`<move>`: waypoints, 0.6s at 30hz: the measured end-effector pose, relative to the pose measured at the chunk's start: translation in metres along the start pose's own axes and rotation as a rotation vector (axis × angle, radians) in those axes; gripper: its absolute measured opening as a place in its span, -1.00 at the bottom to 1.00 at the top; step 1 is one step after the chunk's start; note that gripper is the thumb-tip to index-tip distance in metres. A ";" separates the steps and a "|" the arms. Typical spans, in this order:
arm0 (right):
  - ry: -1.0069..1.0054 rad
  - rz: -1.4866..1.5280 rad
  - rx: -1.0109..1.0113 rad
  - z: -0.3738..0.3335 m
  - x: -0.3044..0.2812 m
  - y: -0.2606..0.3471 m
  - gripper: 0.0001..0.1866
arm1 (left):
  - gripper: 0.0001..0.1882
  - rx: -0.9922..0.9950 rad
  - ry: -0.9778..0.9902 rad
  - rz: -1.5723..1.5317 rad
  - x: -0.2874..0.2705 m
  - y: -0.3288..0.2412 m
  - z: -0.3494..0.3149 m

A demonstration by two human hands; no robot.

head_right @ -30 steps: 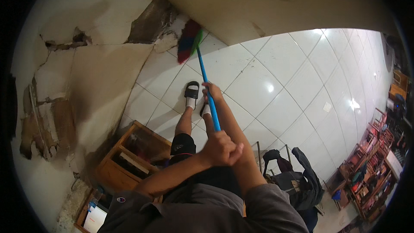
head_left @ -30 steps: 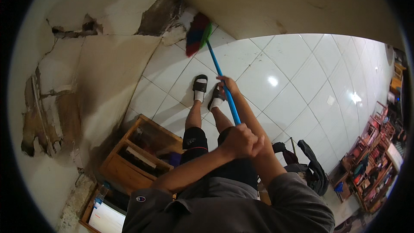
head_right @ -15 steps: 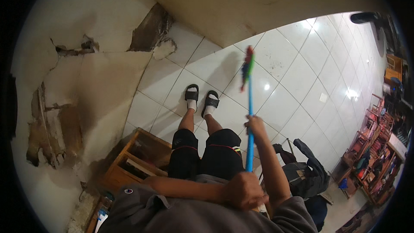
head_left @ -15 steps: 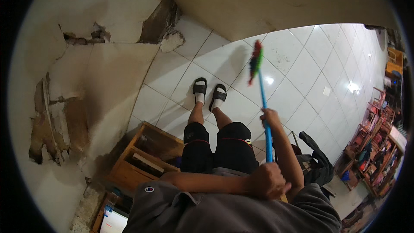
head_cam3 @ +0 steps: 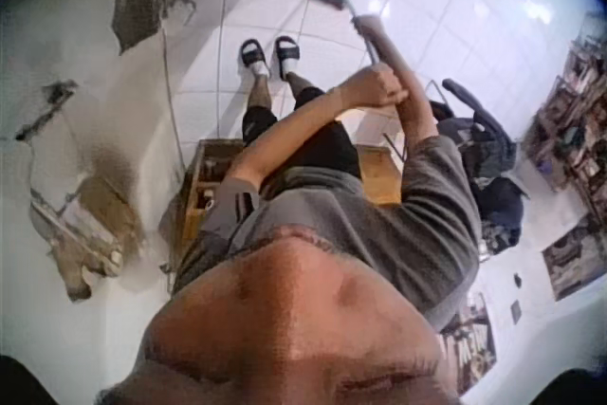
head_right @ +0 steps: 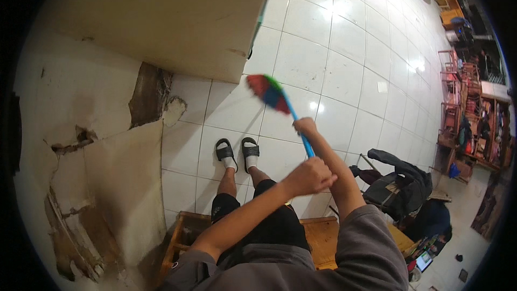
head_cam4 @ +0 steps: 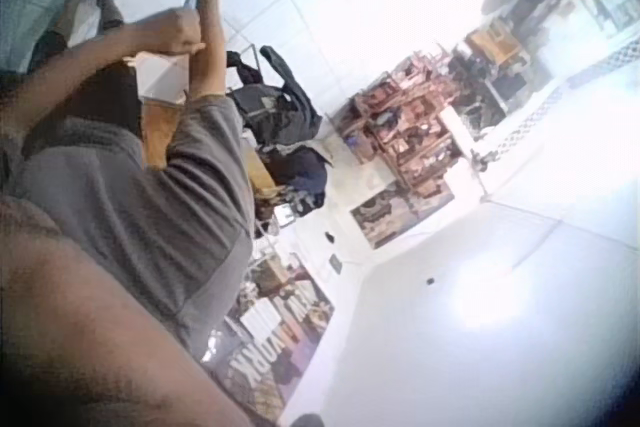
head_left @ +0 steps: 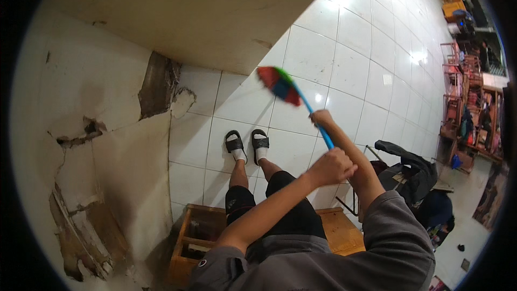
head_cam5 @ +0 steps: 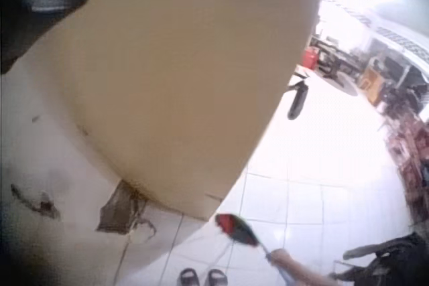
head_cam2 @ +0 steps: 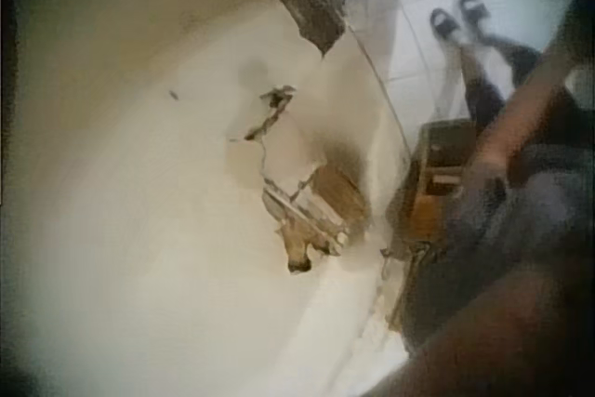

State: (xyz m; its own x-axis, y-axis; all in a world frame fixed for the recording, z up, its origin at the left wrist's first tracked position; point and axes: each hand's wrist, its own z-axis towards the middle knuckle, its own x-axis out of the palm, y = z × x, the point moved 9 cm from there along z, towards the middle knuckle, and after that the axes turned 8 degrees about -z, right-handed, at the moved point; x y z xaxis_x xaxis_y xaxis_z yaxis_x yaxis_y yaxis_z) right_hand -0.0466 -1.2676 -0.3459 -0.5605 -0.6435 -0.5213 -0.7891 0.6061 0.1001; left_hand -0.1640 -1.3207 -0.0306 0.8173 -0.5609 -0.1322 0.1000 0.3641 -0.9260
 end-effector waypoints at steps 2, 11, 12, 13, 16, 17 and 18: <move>-0.192 0.065 -0.020 0.002 -0.036 0.030 -0.76 | -0.68 -0.009 -0.036 -0.040 -0.009 0.030 -0.003; 0.028 1.459 -0.021 -0.177 0.025 0.010 -0.72 | -0.65 0.096 0.453 -0.289 -0.004 -0.118 -0.050; 0.061 1.586 0.014 -0.213 0.038 0.005 -0.70 | -0.65 0.106 0.524 -0.370 -0.006 -0.145 -0.047; 0.104 1.745 -0.005 -0.235 0.056 0.000 -0.72 | -0.65 0.128 0.556 -0.371 -0.010 -0.160 -0.043; 0.302 2.102 0.182 -0.269 0.140 -0.039 -0.75 | -0.68 0.037 0.538 -0.614 -0.007 -0.169 -0.034; 0.365 2.178 0.273 -0.270 0.171 -0.043 -0.79 | -0.67 -0.219 0.436 -0.721 0.002 -0.133 -0.042; 0.421 2.224 0.378 -0.261 0.199 -0.039 -0.82 | -0.65 -0.473 0.319 -0.798 0.005 -0.091 -0.058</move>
State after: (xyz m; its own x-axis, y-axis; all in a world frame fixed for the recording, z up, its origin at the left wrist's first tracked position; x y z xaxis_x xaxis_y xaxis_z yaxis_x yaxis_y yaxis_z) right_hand -0.1929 -1.5412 -0.2325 -0.2346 0.9274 0.2913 0.9626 0.2634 -0.0631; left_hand -0.2017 -1.3996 0.0324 0.4096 -0.7131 0.5690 0.2615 -0.5058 -0.8221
